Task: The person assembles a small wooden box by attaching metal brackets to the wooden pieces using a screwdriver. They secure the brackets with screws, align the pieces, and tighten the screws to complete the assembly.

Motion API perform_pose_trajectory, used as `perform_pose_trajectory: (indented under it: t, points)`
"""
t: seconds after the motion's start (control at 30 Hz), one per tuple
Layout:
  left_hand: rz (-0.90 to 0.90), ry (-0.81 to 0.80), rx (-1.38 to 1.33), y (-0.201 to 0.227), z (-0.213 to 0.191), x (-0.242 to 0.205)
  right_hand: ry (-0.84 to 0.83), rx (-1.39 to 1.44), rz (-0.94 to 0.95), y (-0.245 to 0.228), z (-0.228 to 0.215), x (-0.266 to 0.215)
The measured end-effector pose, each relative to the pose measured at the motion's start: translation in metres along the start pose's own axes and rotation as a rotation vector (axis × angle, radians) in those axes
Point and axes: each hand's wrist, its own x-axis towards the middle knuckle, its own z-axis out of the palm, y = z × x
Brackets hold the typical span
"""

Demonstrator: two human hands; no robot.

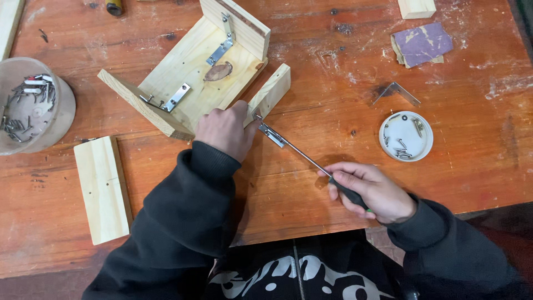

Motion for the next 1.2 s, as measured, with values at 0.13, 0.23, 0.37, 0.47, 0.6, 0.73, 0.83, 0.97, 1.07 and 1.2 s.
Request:
perform_pose_trajectory:
  t: [0.13,0.23,0.37,0.47,0.6,0.73,0.83,0.97,1.07,1.2]
  points:
    - [-0.007,0.006,-0.017,0.002,-0.002,-0.002,0.329,-1.081,-0.685,0.001,0.008,-0.004]
    - [-0.006,0.008,-0.016,0.0,0.0,-0.001,0.628,-1.638,-0.979,0.019,0.014,-0.016]
    - [-0.014,-0.003,0.014,0.002,-0.001,-0.002,0.547,-1.321,-0.84,0.013,0.011,-0.007]
    - [-0.017,-0.027,0.016,0.005,-0.006,-0.006,0.178,-0.656,-0.28,0.014,-0.005,0.001]
    - [-0.019,-0.012,0.014,0.003,-0.001,-0.004,-0.038,0.18,0.125,-0.005,0.005,-0.004]
    - [-0.007,0.0,0.018,0.0,0.001,-0.005,0.212,-0.854,-0.448,0.006,0.002,-0.001]
    - [-0.003,0.022,0.013,0.001,0.0,-0.005,0.521,-1.562,-0.906,0.002,0.019,-0.018]
    - [-0.002,0.022,-0.001,0.001,0.004,-0.005,0.558,-1.542,-0.855,0.007,0.019,-0.018]
    - [0.015,0.025,-0.011,-0.001,0.005,-0.004,0.278,-0.932,-0.557,0.003,0.013,-0.01]
    - [0.003,0.006,-0.004,0.0,0.0,-0.006,0.168,-0.428,-0.115,0.013,0.0,-0.005]
